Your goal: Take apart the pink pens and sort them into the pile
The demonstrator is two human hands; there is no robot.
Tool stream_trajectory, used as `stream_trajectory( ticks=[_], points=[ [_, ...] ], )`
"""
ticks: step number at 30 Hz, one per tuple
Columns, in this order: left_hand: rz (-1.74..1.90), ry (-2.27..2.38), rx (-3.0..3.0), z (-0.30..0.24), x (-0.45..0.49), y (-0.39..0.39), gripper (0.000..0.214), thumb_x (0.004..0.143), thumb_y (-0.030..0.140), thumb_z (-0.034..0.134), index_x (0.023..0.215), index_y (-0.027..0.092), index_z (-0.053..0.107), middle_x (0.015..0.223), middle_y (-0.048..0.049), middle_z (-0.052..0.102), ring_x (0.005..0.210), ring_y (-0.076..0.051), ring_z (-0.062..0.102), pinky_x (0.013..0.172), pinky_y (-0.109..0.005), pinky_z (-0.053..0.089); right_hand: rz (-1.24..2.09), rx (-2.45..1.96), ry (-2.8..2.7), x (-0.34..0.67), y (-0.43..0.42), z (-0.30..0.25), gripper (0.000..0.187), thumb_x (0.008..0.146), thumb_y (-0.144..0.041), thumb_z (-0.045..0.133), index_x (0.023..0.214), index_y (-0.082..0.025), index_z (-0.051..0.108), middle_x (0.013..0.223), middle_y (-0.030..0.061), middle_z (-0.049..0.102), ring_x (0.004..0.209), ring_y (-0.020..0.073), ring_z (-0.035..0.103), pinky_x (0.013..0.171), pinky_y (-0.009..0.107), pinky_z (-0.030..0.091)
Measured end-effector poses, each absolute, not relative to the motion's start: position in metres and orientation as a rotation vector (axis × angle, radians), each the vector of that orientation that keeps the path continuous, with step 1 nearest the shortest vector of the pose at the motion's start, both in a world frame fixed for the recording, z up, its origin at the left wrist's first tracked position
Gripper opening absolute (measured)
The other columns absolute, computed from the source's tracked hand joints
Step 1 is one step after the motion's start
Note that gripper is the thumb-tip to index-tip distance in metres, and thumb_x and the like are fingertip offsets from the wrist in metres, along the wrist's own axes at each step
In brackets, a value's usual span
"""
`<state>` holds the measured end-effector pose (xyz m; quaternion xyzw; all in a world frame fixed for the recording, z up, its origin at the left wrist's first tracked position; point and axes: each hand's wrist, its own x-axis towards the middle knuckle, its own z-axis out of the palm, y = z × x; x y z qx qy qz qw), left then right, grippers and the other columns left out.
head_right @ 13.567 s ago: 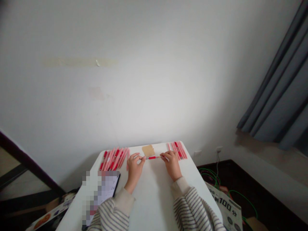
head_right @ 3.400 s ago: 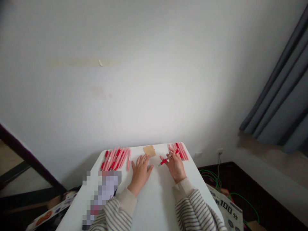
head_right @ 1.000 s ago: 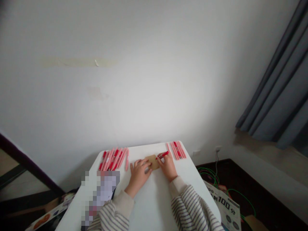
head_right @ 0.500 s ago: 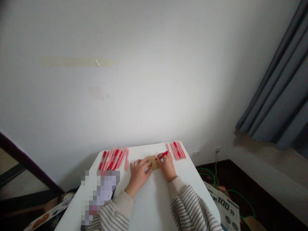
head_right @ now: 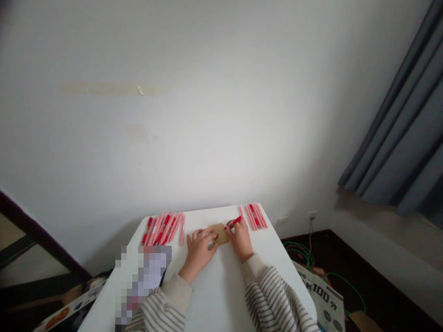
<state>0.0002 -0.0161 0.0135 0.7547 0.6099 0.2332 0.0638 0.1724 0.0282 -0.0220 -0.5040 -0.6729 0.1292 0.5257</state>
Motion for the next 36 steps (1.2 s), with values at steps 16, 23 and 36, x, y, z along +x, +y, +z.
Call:
stream_trajectory(
  ticks=[16, 23, 36],
  points=[
    [0.686, 1.843, 2.289, 0.013, 0.0, -0.016, 0.027, 0.079, 0.032, 0.06, 0.104, 0.035, 0.068, 0.13, 0.0014, 0.059, 0.124, -0.029, 0.042, 0.107, -0.061, 0.023, 0.276, -1.222, -1.575, 0.174, 0.029, -0.024, 0.011, 0.085, -0.026, 0.052, 0.082, -0.02, 0.06, 0.088, 0.0075, 0.062, 0.085, 0.0216, 0.059, 0.081, 0.037, 0.048],
    [0.684, 1.831, 2.294, 0.016, 0.0, -0.017, 0.028, 0.079, 0.032, 0.059, 0.105, 0.034, 0.068, 0.13, 0.0012, 0.059, 0.124, -0.03, 0.042, 0.107, -0.061, 0.022, 0.311, -1.218, -1.55, 0.175, 0.03, -0.024, 0.015, 0.087, -0.032, 0.052, 0.081, -0.02, 0.06, 0.089, 0.0084, 0.062, 0.086, 0.0225, 0.059, 0.082, 0.039, 0.048],
    [0.706, 1.831, 2.304, 0.011, 0.0, -0.015, 0.025, 0.08, 0.032, 0.06, 0.104, 0.034, 0.067, 0.129, 0.0016, 0.059, 0.123, -0.03, 0.043, 0.107, -0.064, 0.022, 0.429, -1.152, -1.374, 0.178, 0.023, -0.016, 0.035, 0.088, -0.051, 0.051, 0.087, -0.019, 0.065, 0.093, 0.0087, 0.066, 0.094, 0.0234, 0.058, 0.089, 0.041, 0.044]
  ],
)
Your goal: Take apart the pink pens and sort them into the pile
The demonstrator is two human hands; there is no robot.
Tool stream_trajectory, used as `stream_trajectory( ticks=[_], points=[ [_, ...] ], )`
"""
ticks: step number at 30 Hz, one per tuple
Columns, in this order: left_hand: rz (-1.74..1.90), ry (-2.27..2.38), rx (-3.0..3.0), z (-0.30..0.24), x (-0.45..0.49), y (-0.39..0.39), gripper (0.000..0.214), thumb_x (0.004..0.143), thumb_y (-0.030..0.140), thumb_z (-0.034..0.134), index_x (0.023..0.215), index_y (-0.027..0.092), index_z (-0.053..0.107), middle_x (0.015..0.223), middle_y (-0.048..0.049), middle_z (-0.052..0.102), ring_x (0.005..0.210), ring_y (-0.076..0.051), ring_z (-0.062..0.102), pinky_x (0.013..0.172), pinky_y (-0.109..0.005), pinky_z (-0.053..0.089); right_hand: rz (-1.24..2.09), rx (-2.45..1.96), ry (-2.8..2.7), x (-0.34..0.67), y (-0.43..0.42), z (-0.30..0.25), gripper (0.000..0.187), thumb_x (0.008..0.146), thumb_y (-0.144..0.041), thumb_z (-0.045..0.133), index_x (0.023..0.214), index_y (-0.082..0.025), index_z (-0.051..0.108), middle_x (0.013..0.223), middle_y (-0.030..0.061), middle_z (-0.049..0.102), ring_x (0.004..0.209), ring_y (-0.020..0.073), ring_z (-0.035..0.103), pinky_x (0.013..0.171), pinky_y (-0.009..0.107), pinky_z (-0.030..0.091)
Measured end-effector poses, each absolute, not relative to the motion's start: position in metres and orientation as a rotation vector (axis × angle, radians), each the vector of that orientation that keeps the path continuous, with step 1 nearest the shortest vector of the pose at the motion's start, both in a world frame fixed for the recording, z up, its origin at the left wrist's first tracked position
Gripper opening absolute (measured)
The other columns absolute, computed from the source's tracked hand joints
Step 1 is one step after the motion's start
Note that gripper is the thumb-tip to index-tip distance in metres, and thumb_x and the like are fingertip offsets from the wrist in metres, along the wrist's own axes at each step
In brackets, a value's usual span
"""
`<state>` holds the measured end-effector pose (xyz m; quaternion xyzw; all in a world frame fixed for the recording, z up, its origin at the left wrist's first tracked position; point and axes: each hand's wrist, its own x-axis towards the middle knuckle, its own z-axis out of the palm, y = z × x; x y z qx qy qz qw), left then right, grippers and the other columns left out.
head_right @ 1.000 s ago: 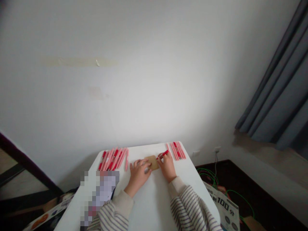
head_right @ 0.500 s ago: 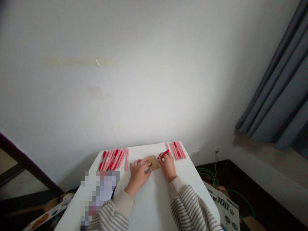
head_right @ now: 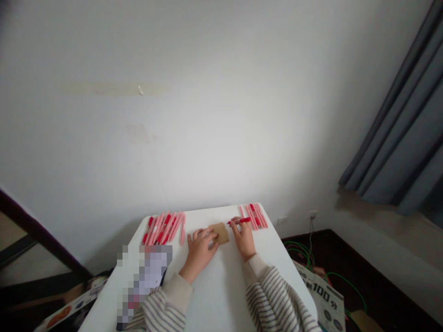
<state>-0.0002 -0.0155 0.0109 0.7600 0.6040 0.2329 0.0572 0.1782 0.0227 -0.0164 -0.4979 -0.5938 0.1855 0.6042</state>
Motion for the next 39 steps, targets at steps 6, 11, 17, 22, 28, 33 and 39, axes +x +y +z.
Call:
stream_trajectory(
  ticks=[6, 11, 17, 22, 28, 33, 39],
  points=[
    [0.696, 1.832, 2.301, 0.01, -0.001, -0.015, 0.026, 0.081, 0.032, 0.059, 0.105, 0.034, 0.066, 0.129, 0.002, 0.059, 0.124, -0.031, 0.042, 0.107, -0.065, 0.021, 0.59, -1.102, -1.158, 0.181, 0.022, -0.014, 0.034, 0.084, -0.052, 0.054, 0.086, -0.02, 0.068, 0.096, 0.0078, 0.067, 0.098, 0.0246, 0.058, 0.094, 0.044, 0.044],
    [0.687, 1.834, 2.306, 0.005, -0.003, -0.014, 0.028, 0.081, 0.031, 0.059, 0.107, 0.034, 0.066, 0.131, 0.0009, 0.058, 0.125, -0.03, 0.041, 0.108, -0.063, 0.02, 0.923, -0.824, -0.798, 0.18, 0.025, -0.016, 0.017, 0.076, -0.038, 0.062, 0.08, -0.022, 0.065, 0.096, 0.0055, 0.066, 0.092, 0.022, 0.061, 0.081, 0.04, 0.052],
    [0.654, 1.841, 2.308, 0.001, -0.005, -0.012, 0.032, 0.081, 0.032, 0.058, 0.112, 0.036, 0.064, 0.132, 0.0001, 0.058, 0.125, -0.03, 0.04, 0.108, -0.064, 0.019, 1.079, -0.71, -0.78, 0.186, 0.024, -0.008, 0.02, 0.076, -0.041, 0.059, 0.085, -0.024, 0.064, 0.088, 0.0047, 0.066, 0.069, 0.0166, 0.056, 0.061, 0.033, 0.049],
    [0.659, 1.836, 2.311, 0.0, -0.006, -0.011, 0.031, 0.081, 0.031, 0.058, 0.111, 0.035, 0.065, 0.132, -0.0002, 0.058, 0.125, -0.03, 0.04, 0.107, -0.064, 0.019, 1.135, -0.714, -0.877, 0.188, 0.016, 0.003, 0.063, 0.084, -0.074, 0.019, 0.072, -0.024, 0.055, 0.085, 0.0074, 0.064, 0.065, 0.0178, 0.054, 0.061, 0.035, 0.046],
    [0.654, 1.828, 2.319, 0.003, -0.006, -0.012, 0.031, 0.08, 0.03, 0.058, 0.11, 0.036, 0.065, 0.13, -0.0001, 0.059, 0.124, -0.03, 0.041, 0.106, -0.063, 0.021, 1.062, -0.754, -0.971, 0.185, 0.008, 0.01, 0.066, 0.082, -0.077, 0.012, 0.06, -0.024, 0.044, 0.08, 0.0087, 0.061, 0.063, 0.0184, 0.051, 0.061, 0.036, 0.045],
    [0.651, 1.825, 2.321, 0.004, -0.006, -0.013, 0.031, 0.081, 0.03, 0.058, 0.11, 0.036, 0.065, 0.131, -0.0003, 0.058, 0.124, -0.03, 0.041, 0.106, -0.062, 0.022, 1.054, -0.758, -0.971, 0.186, 0.005, 0.014, 0.061, 0.084, -0.073, 0.015, 0.055, -0.024, 0.038, 0.076, 0.0079, 0.059, 0.064, 0.0193, 0.051, 0.063, 0.038, 0.045],
    [0.656, 1.822, 2.332, 0.004, -0.007, -0.013, 0.032, 0.081, 0.03, 0.058, 0.111, 0.037, 0.064, 0.131, 0.0006, 0.058, 0.124, -0.03, 0.041, 0.106, -0.062, 0.022, 1.237, -0.576, -0.768, 0.187, 0.01, 0.006, 0.057, 0.086, -0.069, 0.021, 0.057, -0.024, 0.042, 0.077, 0.0056, 0.059, 0.064, 0.0193, 0.052, 0.064, 0.039, 0.045]
  ],
)
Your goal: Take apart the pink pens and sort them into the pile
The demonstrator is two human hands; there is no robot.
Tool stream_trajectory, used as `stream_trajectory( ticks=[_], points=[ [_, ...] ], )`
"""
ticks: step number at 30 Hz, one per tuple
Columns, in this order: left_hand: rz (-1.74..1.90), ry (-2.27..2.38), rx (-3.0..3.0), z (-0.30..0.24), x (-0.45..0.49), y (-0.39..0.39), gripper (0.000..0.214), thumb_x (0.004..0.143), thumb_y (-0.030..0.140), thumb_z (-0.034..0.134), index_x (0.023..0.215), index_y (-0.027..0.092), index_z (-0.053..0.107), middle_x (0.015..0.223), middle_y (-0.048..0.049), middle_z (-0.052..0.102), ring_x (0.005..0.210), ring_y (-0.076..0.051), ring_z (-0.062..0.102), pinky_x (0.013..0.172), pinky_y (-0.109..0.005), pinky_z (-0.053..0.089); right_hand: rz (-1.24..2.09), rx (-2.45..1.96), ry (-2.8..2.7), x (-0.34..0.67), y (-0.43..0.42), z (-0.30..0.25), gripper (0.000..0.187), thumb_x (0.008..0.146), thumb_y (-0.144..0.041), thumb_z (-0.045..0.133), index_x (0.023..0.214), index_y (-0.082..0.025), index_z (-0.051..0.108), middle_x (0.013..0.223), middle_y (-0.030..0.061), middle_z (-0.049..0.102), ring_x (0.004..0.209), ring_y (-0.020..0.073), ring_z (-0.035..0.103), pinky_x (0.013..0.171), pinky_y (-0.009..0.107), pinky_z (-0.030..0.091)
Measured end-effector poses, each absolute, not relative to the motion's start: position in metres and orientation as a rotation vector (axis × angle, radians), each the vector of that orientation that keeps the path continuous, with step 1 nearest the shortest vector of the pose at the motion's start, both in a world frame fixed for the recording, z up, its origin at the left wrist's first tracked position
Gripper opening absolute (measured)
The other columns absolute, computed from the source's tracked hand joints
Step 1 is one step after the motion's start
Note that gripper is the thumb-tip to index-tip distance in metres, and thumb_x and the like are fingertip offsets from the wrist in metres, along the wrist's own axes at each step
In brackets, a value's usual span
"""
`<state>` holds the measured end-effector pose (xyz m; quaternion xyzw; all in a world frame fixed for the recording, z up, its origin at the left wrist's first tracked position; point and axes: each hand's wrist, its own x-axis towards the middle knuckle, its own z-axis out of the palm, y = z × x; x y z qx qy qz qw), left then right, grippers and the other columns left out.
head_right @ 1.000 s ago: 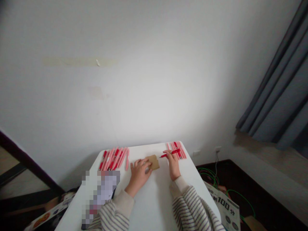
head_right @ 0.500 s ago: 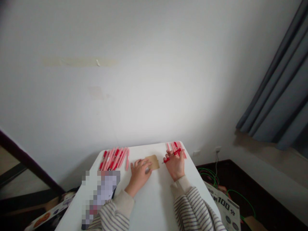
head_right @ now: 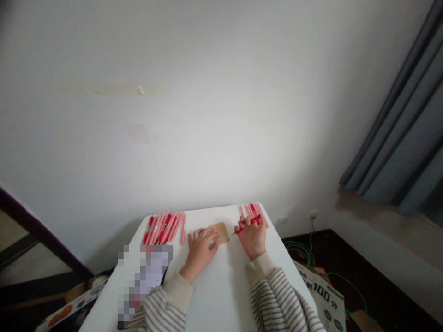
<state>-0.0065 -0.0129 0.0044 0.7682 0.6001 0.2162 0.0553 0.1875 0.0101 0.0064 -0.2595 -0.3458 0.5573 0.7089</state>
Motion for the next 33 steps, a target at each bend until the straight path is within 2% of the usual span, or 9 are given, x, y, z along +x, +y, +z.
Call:
stream_trajectory(
  ticks=[14, 21, 33],
  points=[
    [0.683, 1.805, 2.319, 0.004, -0.006, -0.01, 0.032, 0.082, 0.029, 0.057, 0.112, 0.036, 0.064, 0.132, 0.0014, 0.059, 0.125, -0.03, 0.042, 0.107, -0.066, 0.021, 1.226, -0.645, -0.797, 0.184, 0.01, 0.011, 0.063, 0.083, -0.077, 0.021, 0.06, -0.024, 0.045, 0.076, 0.0054, 0.059, 0.06, 0.0167, 0.048, 0.06, 0.035, 0.044],
    [0.701, 1.904, 2.311, 0.0, -0.006, 0.008, 0.037, 0.085, 0.024, 0.05, 0.119, 0.034, 0.06, 0.136, 0.0013, 0.057, 0.132, -0.031, 0.039, 0.108, -0.07, 0.02, 1.474, -0.394, -0.513, 0.182, 0.007, 0.014, 0.052, 0.081, -0.071, 0.046, 0.062, -0.023, 0.051, 0.077, 0.001, 0.058, 0.061, 0.013, 0.048, 0.059, 0.029, 0.043],
    [0.743, 1.981, 2.311, -0.005, -0.003, 0.025, 0.038, 0.088, 0.021, 0.043, 0.121, 0.032, 0.057, 0.14, -0.0018, 0.053, 0.137, -0.028, 0.037, 0.106, -0.072, 0.022, 1.383, -0.498, -0.617, 0.181, 0.009, 0.012, 0.06, 0.081, -0.077, 0.035, 0.067, -0.024, 0.057, 0.078, 0.003, 0.059, 0.06, 0.0141, 0.048, 0.057, 0.031, 0.044]
  ],
)
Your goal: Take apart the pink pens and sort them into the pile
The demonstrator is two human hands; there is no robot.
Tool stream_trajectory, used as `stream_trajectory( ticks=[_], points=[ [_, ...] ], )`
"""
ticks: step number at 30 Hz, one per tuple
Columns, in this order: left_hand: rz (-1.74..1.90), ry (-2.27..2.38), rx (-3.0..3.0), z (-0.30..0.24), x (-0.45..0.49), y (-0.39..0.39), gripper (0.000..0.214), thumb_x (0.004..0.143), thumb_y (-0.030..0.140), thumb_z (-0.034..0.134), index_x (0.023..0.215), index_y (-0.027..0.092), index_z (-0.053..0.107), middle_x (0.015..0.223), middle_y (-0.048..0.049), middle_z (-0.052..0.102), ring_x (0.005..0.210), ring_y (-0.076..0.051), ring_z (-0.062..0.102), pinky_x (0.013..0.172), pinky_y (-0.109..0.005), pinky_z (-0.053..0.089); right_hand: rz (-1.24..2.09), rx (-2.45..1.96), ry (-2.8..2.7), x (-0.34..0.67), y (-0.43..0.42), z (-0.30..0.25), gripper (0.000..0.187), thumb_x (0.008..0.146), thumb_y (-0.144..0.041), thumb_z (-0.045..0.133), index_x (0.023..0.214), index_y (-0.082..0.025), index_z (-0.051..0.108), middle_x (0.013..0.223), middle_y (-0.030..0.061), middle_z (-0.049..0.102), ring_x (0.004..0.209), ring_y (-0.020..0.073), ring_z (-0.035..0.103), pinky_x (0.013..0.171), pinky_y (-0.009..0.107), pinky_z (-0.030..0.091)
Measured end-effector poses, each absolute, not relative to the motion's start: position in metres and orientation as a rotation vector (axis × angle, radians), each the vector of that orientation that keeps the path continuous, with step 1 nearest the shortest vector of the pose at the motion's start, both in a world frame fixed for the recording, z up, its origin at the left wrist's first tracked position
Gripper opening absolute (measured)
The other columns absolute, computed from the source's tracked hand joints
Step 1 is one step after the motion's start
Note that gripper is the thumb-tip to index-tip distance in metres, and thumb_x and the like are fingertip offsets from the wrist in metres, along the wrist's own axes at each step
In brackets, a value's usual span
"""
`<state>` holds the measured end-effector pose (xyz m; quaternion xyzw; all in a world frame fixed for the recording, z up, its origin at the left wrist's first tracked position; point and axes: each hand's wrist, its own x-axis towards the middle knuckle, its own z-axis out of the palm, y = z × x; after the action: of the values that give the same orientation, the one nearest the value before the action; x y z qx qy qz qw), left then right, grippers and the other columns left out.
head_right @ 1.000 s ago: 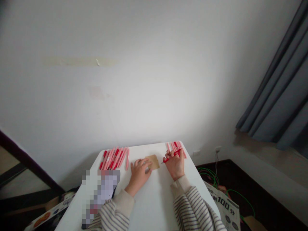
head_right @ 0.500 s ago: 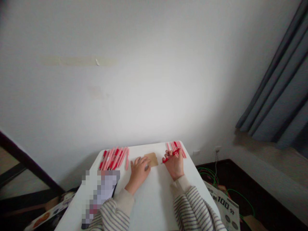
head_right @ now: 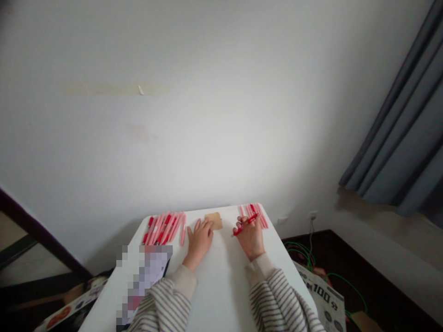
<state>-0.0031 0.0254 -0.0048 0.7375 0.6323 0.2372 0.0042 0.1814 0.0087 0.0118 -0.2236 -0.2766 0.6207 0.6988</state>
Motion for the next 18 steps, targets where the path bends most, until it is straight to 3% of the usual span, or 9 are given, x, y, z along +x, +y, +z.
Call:
stream_trajectory(
  ticks=[9, 14, 18],
  points=[
    [0.781, 1.974, 2.297, -0.005, -0.005, 0.025, 0.04, 0.088, 0.019, 0.043, 0.123, 0.033, 0.057, 0.14, -0.0045, 0.053, 0.135, -0.027, 0.04, 0.108, -0.069, 0.022, 1.308, -0.559, -0.703, 0.183, 0.015, 0.003, 0.038, 0.083, -0.058, 0.054, 0.109, -0.032, 0.065, 0.092, 0.0017, 0.06, 0.067, 0.0124, 0.05, 0.062, 0.028, 0.047],
    [0.851, 1.953, 2.28, -0.005, -0.005, 0.025, 0.038, 0.088, 0.019, 0.045, 0.121, 0.03, 0.059, 0.136, -0.0057, 0.056, 0.132, -0.028, 0.043, 0.108, -0.068, 0.024, 1.107, -0.73, -0.812, 0.182, 0.015, -0.002, 0.035, 0.081, -0.044, 0.061, 0.114, -0.032, 0.064, 0.102, 0.0034, 0.06, 0.071, 0.013, 0.052, 0.062, 0.029, 0.048],
    [0.973, 1.913, 2.275, -0.004, -0.007, 0.026, 0.031, 0.087, 0.023, 0.05, 0.115, 0.025, 0.063, 0.129, -0.0085, 0.061, 0.124, -0.028, 0.049, 0.105, -0.063, 0.031, 0.816, -0.939, -1.049, 0.183, 0.016, -0.004, 0.03, 0.082, -0.043, 0.059, 0.103, -0.025, 0.069, 0.086, 0.003, 0.057, 0.064, 0.0118, 0.048, 0.055, 0.026, 0.043]
  ],
)
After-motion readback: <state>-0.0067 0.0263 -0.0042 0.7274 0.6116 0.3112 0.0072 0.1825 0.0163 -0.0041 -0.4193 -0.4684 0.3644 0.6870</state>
